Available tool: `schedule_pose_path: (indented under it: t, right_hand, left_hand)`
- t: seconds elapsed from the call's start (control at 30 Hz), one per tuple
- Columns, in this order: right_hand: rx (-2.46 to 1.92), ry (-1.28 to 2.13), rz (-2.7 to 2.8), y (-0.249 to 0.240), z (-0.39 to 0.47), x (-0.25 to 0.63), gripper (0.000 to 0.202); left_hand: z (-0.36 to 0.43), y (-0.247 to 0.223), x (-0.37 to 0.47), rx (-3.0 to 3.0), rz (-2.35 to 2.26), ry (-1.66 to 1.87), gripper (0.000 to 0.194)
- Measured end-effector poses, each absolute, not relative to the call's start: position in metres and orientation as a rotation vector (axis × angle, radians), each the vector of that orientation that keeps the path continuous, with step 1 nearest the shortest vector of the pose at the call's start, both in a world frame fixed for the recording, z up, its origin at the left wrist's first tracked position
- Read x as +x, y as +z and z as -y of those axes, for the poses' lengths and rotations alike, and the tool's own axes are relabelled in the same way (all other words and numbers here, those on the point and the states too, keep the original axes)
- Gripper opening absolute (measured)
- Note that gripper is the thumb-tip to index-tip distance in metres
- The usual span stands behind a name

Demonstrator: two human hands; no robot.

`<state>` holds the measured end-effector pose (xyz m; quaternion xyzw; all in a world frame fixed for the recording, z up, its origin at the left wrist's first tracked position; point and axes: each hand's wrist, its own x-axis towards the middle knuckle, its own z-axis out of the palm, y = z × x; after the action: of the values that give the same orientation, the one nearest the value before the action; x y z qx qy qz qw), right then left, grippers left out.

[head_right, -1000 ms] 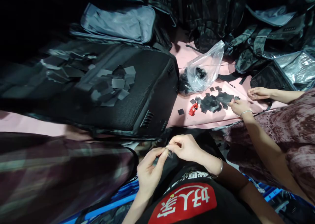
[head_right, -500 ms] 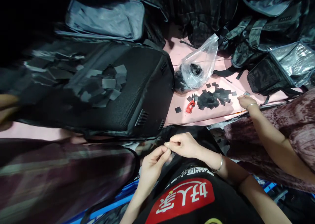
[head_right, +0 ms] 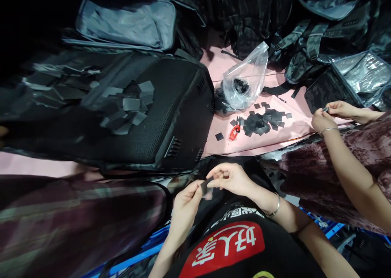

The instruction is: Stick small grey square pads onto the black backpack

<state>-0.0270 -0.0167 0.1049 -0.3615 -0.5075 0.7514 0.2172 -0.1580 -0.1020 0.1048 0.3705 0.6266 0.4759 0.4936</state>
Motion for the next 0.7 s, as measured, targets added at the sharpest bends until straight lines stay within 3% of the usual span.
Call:
schedule_pose_path:
  t: [0.13, 0.27, 0.43, 0.7]
  right_hand:
    - [-1.039, 1.998, 1.51, 0.104, 0.017, -0.026, 0.019]
    - [-1.068, 1.619, 1.804, 0.11, 0.019, -0.026, 0.011]
    - [-0.977, 1.364, 1.983, 0.112, 0.02, -0.026, 0.018]
    - [-0.947, 1.39, 1.924, 0.106, 0.023, -0.029, 0.036]
  left_hand:
    - [0.107, 0.099, -0.158, 0.773, -1.525, 1.188, 0.032]
    - [0.111, 0.101, -0.157, 0.741, -1.574, 1.24, 0.027]
    - [0.109, 0.11, -0.156, 0.797, -1.558, 1.166, 0.019]
    - [0.106, 0.109, -0.149, 0.689, -1.495, 1.265, 0.022]
